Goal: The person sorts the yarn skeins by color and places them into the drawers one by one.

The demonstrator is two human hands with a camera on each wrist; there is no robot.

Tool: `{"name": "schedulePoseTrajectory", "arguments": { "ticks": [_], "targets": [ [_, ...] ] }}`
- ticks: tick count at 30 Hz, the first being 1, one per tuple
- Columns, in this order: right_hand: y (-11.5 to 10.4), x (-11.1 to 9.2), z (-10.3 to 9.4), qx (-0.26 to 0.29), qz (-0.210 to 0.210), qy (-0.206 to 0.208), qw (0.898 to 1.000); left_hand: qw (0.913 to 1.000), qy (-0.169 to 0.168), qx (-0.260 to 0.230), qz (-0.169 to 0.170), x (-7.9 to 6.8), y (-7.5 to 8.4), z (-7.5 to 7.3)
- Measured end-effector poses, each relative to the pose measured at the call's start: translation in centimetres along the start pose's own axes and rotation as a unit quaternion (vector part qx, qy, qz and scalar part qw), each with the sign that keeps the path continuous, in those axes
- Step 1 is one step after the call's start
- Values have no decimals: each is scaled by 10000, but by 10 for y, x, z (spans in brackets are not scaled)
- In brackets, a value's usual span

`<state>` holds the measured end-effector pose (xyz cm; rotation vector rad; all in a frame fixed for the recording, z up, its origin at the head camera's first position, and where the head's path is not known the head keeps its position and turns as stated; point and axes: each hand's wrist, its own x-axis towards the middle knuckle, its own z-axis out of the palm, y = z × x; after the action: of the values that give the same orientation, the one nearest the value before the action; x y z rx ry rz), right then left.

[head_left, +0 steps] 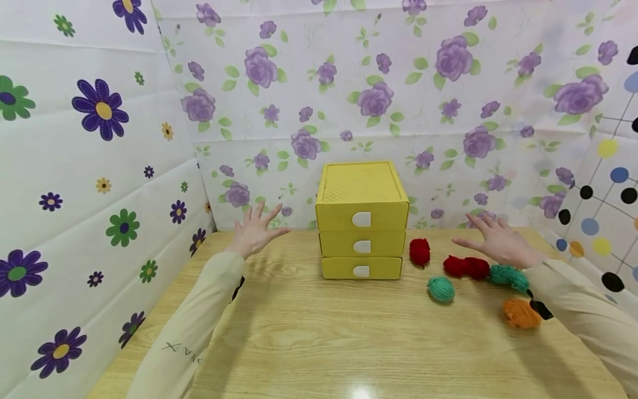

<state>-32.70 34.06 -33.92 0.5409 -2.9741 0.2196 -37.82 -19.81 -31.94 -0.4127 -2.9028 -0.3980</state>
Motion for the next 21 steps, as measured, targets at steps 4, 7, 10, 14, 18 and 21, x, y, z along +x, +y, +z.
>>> {"name": "schedulePoseTrajectory", "arguments": {
  "ticks": [4, 7, 10, 14, 18, 21],
  "targets": [
    [-3, 3, -2, 580, 220, 126, 9980, 9997, 140, -171, 139, 2, 4, -4],
    [-6, 5, -4, 838, 418, 85, 9956, 9992, 180, -235, 253, 3, 7, -6],
    [-11, 5, -7, 1084, 479, 21, 9930, 9990, 175, -266, 329, 3, 9, -7],
    [-20, 3, -12, 1529, 447, 70, 9872, 9976, 193, -503, 441, 3, 13, -9],
    [-30, 3, -16, 2024, 388, 157, 9784, 9899, 261, -1271, 575, 5, 21, -13],
    [-38, 4, -19, 2373, 288, 242, 9707, 9770, 317, -1985, 711, 8, 28, -17]
  ]
}}
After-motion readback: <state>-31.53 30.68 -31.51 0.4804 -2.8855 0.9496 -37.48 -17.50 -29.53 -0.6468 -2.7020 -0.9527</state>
